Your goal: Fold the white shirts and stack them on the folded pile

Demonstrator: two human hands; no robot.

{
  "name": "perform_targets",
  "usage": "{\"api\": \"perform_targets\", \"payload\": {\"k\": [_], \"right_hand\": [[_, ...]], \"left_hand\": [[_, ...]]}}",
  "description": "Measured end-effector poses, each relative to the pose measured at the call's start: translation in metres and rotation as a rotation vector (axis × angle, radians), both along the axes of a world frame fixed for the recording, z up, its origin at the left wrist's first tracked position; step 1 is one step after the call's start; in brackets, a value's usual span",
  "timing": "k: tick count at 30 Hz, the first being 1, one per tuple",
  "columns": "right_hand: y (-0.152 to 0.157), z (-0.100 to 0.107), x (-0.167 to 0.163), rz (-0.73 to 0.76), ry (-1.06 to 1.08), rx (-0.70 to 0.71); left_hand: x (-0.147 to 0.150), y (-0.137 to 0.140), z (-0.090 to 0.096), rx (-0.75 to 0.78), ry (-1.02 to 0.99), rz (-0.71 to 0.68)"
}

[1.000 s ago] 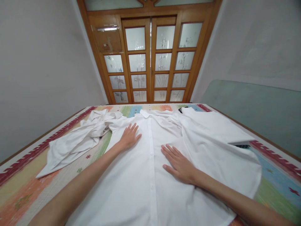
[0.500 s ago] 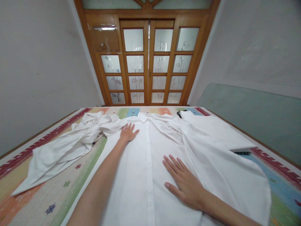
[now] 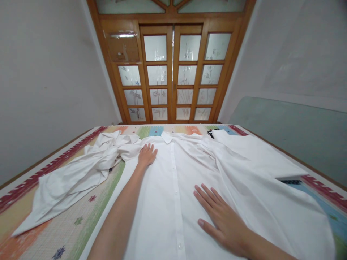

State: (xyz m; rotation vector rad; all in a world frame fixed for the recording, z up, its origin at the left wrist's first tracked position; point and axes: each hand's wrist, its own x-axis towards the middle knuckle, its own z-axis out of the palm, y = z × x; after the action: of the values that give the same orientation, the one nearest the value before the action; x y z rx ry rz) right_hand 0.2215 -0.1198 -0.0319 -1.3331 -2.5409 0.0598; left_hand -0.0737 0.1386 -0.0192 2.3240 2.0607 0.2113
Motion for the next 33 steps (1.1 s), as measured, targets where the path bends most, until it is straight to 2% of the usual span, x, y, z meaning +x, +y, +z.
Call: {"api": "perform_targets", "payload": {"k": [4, 9, 14, 17, 23, 29, 33], "right_hand": [[0.0, 0.0, 0.0, -0.002, 0.013, 0.012], [-0.001, -0.001, 0.001, -0.015, -0.01, 0.011], [-0.001, -0.001, 0.0, -0.019, -0.028, -0.001], [-0.001, -0.001, 0.0, -0.022, -0.03, 0.013], [-0.001, -0.003, 0.0, -0.026, -0.038, 0.025], [0.001, -0.001, 0.0, -0.014, -0.036, -0.01], [0.0, -0.002, 0.001, -0.014, -0.001, -0.013]], "left_hand": [[-0.012, 0.0, -0.002, 0.008, -0.01, -0.018], [-0.029, 0.005, -0.003, 0.039, -0.027, 0.023], [-0.027, -0.002, -0.001, 0.157, -0.039, 0.155], [-0.021, -0.008, 0.001, 0.228, 0.001, 0.101], [-0.014, -0.014, -0.003, 0.167, 0.016, 0.053], [-0.021, -0.023, -0.003, 0.01, 0.015, -0.049], [-0.026, -0.027, -0.003, 0.0, 0.006, -0.054]]}}
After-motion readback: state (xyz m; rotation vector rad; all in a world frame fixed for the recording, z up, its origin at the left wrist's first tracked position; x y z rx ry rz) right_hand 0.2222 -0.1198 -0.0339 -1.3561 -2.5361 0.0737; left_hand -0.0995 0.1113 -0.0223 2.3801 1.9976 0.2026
